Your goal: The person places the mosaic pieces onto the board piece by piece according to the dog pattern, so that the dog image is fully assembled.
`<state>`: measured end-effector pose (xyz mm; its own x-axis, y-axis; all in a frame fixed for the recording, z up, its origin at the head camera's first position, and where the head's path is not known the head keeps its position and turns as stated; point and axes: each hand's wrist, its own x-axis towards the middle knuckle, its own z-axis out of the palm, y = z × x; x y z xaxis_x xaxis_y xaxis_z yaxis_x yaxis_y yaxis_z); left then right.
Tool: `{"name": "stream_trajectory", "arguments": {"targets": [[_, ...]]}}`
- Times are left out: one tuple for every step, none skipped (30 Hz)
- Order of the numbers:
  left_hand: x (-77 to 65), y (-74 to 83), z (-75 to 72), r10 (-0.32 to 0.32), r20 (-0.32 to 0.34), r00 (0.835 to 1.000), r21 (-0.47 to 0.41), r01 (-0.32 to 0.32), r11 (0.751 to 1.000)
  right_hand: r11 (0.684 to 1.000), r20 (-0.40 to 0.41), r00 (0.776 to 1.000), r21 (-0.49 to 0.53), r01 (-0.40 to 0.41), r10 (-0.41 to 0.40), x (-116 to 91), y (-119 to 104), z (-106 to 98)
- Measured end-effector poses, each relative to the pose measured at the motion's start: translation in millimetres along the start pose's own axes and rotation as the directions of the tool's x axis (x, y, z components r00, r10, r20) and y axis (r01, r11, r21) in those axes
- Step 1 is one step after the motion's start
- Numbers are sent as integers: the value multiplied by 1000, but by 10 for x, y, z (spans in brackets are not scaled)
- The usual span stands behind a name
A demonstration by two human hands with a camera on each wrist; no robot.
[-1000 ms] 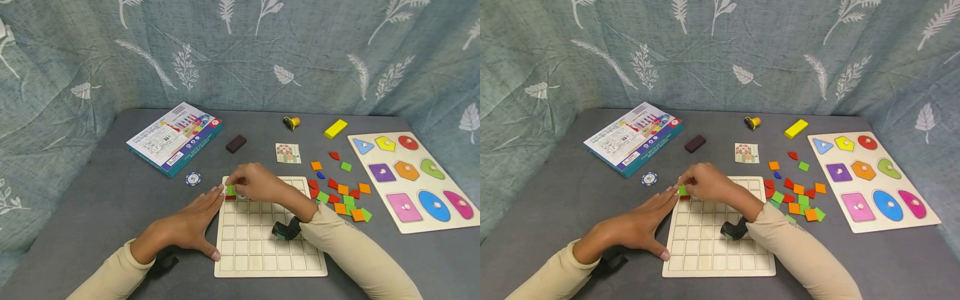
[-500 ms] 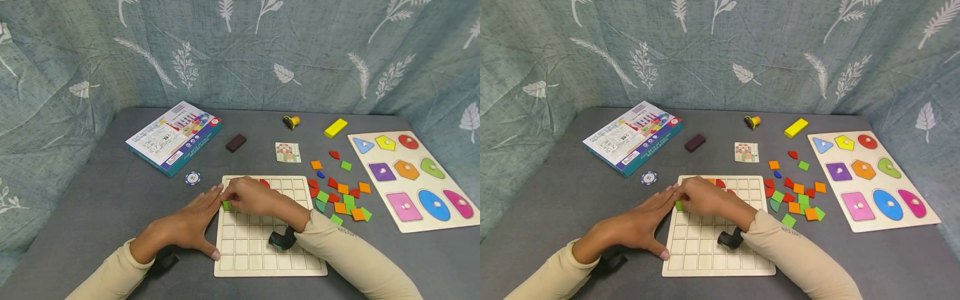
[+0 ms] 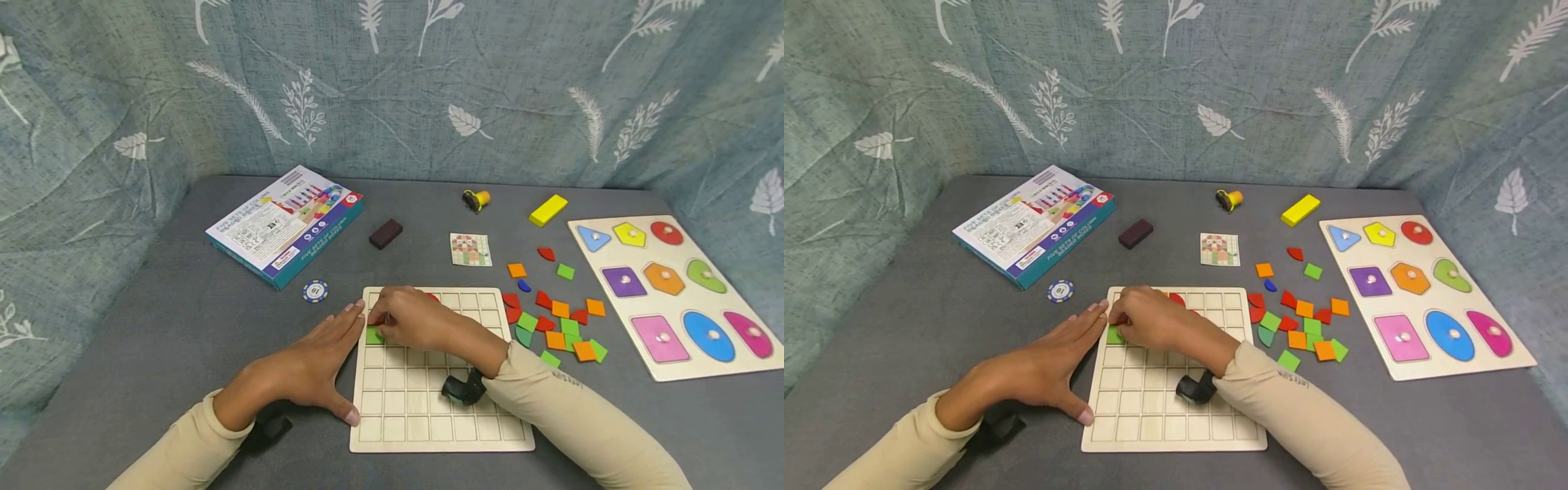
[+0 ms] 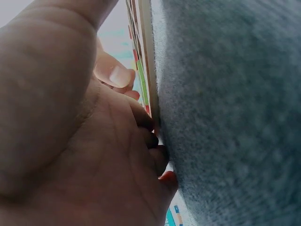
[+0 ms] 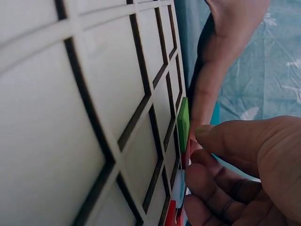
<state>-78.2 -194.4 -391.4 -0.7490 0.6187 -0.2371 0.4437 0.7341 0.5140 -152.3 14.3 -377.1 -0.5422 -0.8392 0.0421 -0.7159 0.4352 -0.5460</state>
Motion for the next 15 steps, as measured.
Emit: {"name": "stream_trajectory", "arguments": {"targets": [[-1,3,0,-3,1,1000,-2,3,1000,1000,2,1000,1,0,0,-1,-2,-2],[-1,5,0,-4,1,1000,-2,4,1000,1000,6,1000,2,3,-3,-1,-3,-5],[-2,7,-1,-6,2,1000,-3,6,1000,1000,11,1000,2,8,-8,1,-5,-10],[-3,9,-1,-6,1,1000,-3,6,1000,1000,19,1000,0,13,-13,0,-6,-14],[-4,10,-2,-7,1,1000,-2,7,1000,1000,26,999,-1,19,-19,1,-4,-17],[-4,11,-2,-7,1,1000,0,7,1000,1000,34,999,0,22,-22,-1,-5,-25],[-4,11,-1,-6,0,1000,3,6,1000,1000,39,999,-2,23,-22,-3,-5,-31],[-3,11,-1,-7,0,1000,4,7,1000,1000,38,999,-1,23,-23,-5,-3,-36],[-3,10,-1,-7,1,1000,5,7,1000,1000,32,999,2,23,-23,-5,1,-41],[-3,9,0,-7,1,1000,7,7,1000,1000,24,999,6,23,-23,-7,5,-47],[-2,8,1,-6,0,1000,9,6,1000,1000,13,1000,12,20,-20,-10,10,-54],[-1,6,3,-5,-1,1000,12,5,1000,1000,0,1000,16,16,-16,-15,12,-65],[-1,4,4,-3,-3,1000,14,3,1000,1000,-13,1000,18,9,-9,-21,22,-73],[1,3,5,-1,-5,1000,17,1,1000,1000,-27,1000,21,4,-4,-25,33,-82],[2,2,6,0,-7,1000,22,0,1000,1000,-36,999,21,-1,2,-34,41,-94]]}}
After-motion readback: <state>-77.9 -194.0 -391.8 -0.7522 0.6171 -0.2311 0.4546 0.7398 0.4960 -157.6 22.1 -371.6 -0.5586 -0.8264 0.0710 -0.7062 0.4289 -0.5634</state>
